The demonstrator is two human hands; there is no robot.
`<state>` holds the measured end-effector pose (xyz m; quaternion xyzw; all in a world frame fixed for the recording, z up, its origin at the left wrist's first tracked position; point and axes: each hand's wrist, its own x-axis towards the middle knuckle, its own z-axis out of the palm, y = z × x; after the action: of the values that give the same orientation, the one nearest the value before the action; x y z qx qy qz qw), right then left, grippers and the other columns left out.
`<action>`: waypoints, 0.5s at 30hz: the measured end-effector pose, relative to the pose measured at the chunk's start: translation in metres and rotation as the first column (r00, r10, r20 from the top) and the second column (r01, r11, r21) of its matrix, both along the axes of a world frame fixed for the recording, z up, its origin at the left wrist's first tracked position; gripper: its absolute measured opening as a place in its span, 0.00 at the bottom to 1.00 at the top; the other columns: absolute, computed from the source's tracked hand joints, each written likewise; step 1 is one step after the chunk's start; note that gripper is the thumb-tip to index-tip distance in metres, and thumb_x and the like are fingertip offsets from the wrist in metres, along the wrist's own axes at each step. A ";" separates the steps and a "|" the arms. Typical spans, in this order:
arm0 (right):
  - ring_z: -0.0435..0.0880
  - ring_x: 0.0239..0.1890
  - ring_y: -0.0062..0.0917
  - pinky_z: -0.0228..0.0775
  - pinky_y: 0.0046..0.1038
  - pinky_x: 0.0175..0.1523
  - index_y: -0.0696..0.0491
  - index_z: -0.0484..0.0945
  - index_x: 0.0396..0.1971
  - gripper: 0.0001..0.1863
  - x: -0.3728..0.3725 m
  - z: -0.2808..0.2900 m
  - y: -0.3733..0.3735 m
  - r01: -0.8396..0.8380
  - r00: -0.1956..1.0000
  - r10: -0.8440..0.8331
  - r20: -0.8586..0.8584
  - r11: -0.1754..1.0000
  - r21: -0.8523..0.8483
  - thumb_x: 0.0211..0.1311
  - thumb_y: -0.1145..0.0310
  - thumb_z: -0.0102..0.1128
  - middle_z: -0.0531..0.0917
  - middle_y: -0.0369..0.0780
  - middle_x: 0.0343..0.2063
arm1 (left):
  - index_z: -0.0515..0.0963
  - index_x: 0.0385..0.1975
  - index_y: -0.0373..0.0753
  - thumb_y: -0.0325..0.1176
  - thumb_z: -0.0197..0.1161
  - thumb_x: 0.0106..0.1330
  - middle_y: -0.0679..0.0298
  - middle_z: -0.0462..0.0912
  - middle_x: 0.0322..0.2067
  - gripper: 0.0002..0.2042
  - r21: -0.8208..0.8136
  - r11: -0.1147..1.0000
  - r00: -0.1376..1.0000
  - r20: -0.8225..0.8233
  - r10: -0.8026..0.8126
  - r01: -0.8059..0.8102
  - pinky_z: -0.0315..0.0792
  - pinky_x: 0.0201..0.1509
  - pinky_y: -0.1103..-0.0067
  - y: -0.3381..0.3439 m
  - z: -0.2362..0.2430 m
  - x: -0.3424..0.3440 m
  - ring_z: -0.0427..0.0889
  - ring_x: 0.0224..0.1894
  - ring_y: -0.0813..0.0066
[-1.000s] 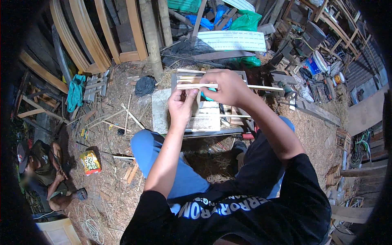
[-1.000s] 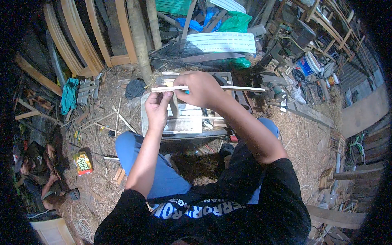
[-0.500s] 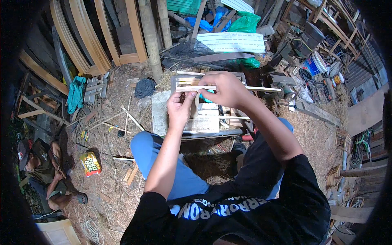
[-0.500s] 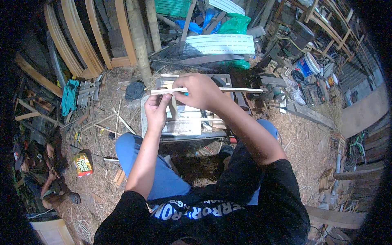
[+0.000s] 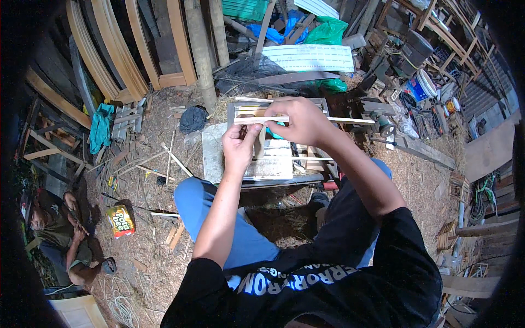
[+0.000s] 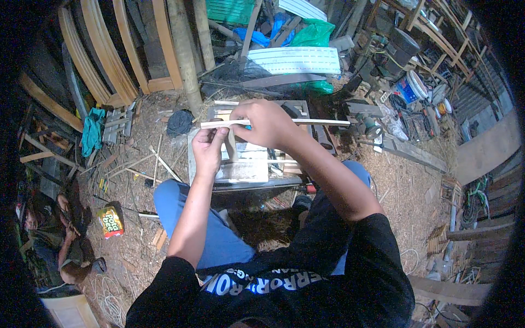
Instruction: The person applies glue to wooden strips, joins them together to form a frame, and cuts a wooden strip using a handsaw.
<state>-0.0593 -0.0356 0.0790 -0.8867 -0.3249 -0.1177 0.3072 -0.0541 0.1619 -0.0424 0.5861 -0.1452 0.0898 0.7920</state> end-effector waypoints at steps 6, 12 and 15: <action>0.87 0.39 0.49 0.79 0.43 0.45 0.55 0.86 0.36 0.12 0.000 0.002 0.000 -0.024 1.000 0.024 0.000 1.000 0.009 0.61 0.62 0.69 0.87 0.49 0.33 | 0.85 0.49 0.32 0.27 0.71 0.72 0.67 0.89 0.39 0.10 0.018 1.000 1.000 -0.015 -0.001 0.001 0.76 0.47 0.82 0.001 -0.001 0.003 0.84 0.40 0.83; 0.87 0.38 0.51 0.78 0.45 0.46 0.56 0.87 0.34 0.13 0.000 0.002 0.000 -0.007 1.000 0.007 -0.013 1.000 0.026 0.59 0.60 0.69 0.87 0.51 0.32 | 0.85 0.49 0.33 0.27 0.70 0.73 0.66 0.89 0.39 0.09 0.048 0.999 0.999 -0.033 -0.001 0.002 0.76 0.47 0.82 0.001 -0.001 0.002 0.84 0.40 0.82; 0.88 0.37 0.49 0.79 0.42 0.44 0.56 0.87 0.36 0.13 0.000 0.003 0.000 0.007 1.000 -0.007 -0.018 1.000 0.009 0.60 0.61 0.70 0.88 0.51 0.32 | 0.85 0.48 0.33 0.27 0.70 0.73 0.66 0.89 0.40 0.09 -0.015 1.000 1.000 -0.001 -0.011 0.011 0.76 0.47 0.82 0.000 0.000 0.002 0.84 0.40 0.82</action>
<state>-0.0591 -0.0358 0.0817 -0.8874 -0.3185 -0.1122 0.3138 -0.0524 0.1622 -0.0425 0.5794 -0.1472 0.0859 0.7970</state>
